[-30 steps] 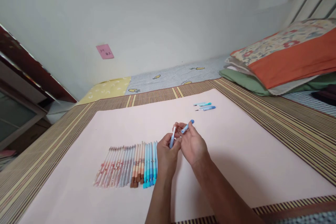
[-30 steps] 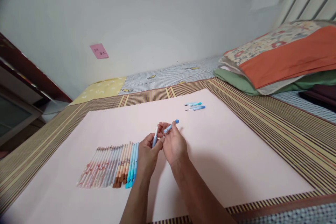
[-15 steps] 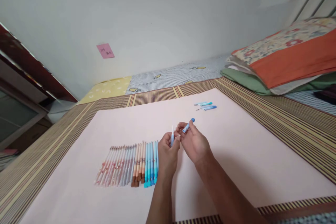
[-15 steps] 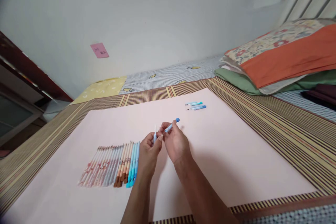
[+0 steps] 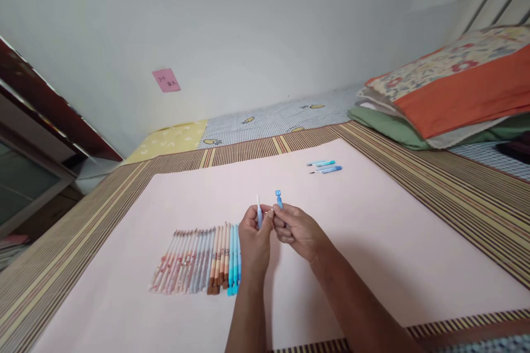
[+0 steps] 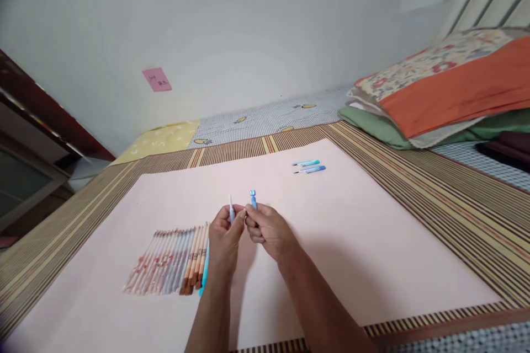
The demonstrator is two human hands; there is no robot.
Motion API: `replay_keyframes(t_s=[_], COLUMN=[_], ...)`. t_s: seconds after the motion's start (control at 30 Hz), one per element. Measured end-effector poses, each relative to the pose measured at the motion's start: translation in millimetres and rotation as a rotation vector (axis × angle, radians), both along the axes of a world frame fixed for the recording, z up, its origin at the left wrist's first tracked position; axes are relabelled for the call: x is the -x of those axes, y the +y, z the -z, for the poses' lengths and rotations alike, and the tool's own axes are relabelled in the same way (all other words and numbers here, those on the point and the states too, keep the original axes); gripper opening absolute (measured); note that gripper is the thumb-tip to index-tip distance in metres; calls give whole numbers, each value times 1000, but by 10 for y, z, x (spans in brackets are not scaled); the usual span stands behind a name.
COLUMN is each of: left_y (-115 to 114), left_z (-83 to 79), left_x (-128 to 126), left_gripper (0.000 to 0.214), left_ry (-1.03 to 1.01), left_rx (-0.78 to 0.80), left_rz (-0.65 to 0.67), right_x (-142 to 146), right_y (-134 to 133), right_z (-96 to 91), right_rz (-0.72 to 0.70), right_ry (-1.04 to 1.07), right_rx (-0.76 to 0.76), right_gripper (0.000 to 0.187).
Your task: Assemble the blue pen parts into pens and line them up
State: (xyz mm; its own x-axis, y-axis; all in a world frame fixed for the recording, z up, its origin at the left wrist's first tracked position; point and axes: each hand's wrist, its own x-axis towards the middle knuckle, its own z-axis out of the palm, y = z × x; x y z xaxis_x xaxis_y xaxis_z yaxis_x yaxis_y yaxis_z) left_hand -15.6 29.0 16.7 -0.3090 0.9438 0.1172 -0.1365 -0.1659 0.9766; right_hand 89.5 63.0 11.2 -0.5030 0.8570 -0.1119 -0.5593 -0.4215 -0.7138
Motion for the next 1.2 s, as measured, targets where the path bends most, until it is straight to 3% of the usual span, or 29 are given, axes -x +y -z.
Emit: replay_keyframes(t_s=[0.57, 0.77, 0.93, 1.2], left_y=[-13, 3, 15, 31], left_z=[6, 21, 89, 86], left_x=[-18, -29, -16, -45], left_gripper=[18, 21, 23, 20], left_ry=[61, -57, -46, -116], left_rx=[-13, 19, 49, 38], left_rz=[-89, -86, -59, -96], right_x=[0, -16, -40, 67], right_y=[-18, 53, 97, 34], right_z=[-69, -11, 42, 46], right_rz=[49, 214, 339, 239], right_ry=[-59, -50, -10, 126], right_rx=[-39, -23, 65, 51], right_gripper=[31, 43, 41, 37])
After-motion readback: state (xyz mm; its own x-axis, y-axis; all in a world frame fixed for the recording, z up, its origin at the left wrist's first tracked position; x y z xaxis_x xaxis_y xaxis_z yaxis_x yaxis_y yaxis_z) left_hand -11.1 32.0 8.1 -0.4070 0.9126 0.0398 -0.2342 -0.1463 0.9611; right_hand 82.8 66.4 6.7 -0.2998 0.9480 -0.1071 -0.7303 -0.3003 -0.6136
